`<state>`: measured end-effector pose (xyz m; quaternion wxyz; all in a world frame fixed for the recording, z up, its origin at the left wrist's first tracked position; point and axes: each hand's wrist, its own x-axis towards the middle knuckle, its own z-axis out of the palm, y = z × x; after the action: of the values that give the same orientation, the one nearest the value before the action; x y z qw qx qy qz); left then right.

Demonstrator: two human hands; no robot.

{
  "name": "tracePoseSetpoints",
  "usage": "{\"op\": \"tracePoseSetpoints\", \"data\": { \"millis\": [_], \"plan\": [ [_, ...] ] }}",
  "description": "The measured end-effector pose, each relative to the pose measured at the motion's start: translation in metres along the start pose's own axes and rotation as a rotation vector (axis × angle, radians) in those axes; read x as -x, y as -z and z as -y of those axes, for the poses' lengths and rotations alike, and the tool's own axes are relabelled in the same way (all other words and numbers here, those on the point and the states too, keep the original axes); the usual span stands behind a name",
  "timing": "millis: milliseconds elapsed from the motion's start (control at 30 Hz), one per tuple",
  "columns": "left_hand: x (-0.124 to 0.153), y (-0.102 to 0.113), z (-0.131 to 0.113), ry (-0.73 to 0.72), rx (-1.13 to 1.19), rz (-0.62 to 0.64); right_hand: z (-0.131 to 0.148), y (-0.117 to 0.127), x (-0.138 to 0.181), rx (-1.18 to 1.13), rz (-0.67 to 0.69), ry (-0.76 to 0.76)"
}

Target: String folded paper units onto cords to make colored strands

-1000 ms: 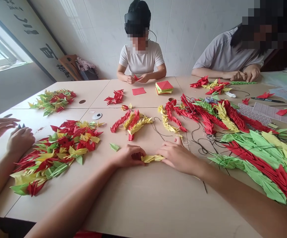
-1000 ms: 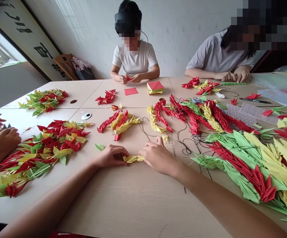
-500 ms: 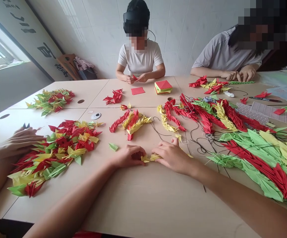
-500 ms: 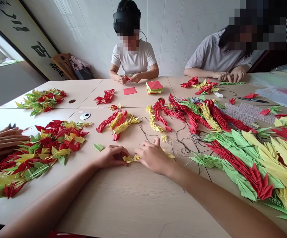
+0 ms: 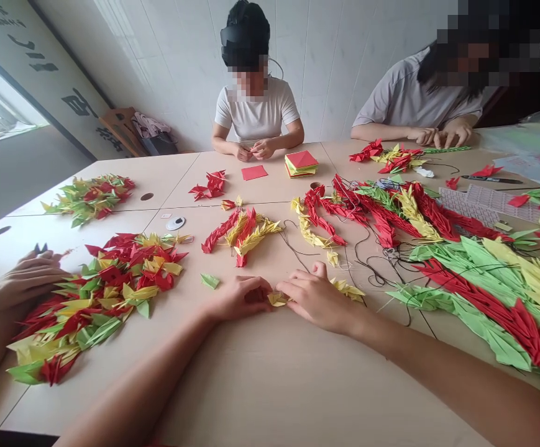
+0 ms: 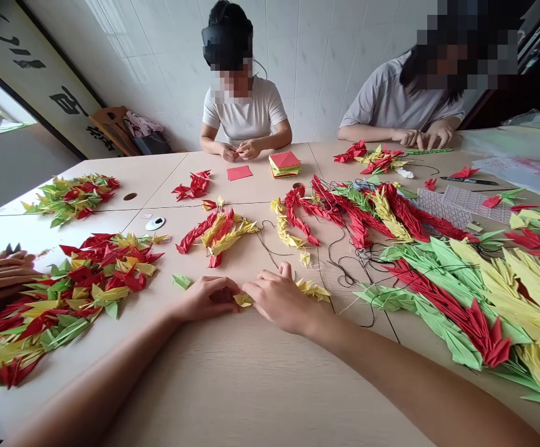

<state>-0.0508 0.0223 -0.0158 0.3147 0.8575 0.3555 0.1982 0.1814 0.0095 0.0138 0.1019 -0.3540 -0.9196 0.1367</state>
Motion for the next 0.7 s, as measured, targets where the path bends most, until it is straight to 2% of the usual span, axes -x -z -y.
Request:
{"op": "tracePoseSetpoints", "data": {
  "millis": [100, 233, 333, 533, 700],
  "plan": [
    [-0.001, 0.001, -0.002, 0.000, -0.005, -0.005, -0.011, 0.013, 0.002, -0.031, -0.013, 0.027],
    [-0.003, 0.004, -0.005, -0.055, -0.128, 0.020, -0.018, 0.025, 0.005, -0.011, -0.051, -0.066],
    [-0.003, 0.003, -0.004, -0.076, -0.199, 0.025, -0.012, 0.020, 0.005, -0.023, -0.056, -0.067],
    [-0.002, 0.000, -0.002, -0.053, -0.225, 0.027, 0.002, -0.006, 0.000, 0.070, -0.042, -0.055],
    [-0.002, 0.000, -0.001, -0.060, -0.210, 0.031, -0.006, -0.004, -0.003, -0.077, -0.019, -0.124]
  ]
}}
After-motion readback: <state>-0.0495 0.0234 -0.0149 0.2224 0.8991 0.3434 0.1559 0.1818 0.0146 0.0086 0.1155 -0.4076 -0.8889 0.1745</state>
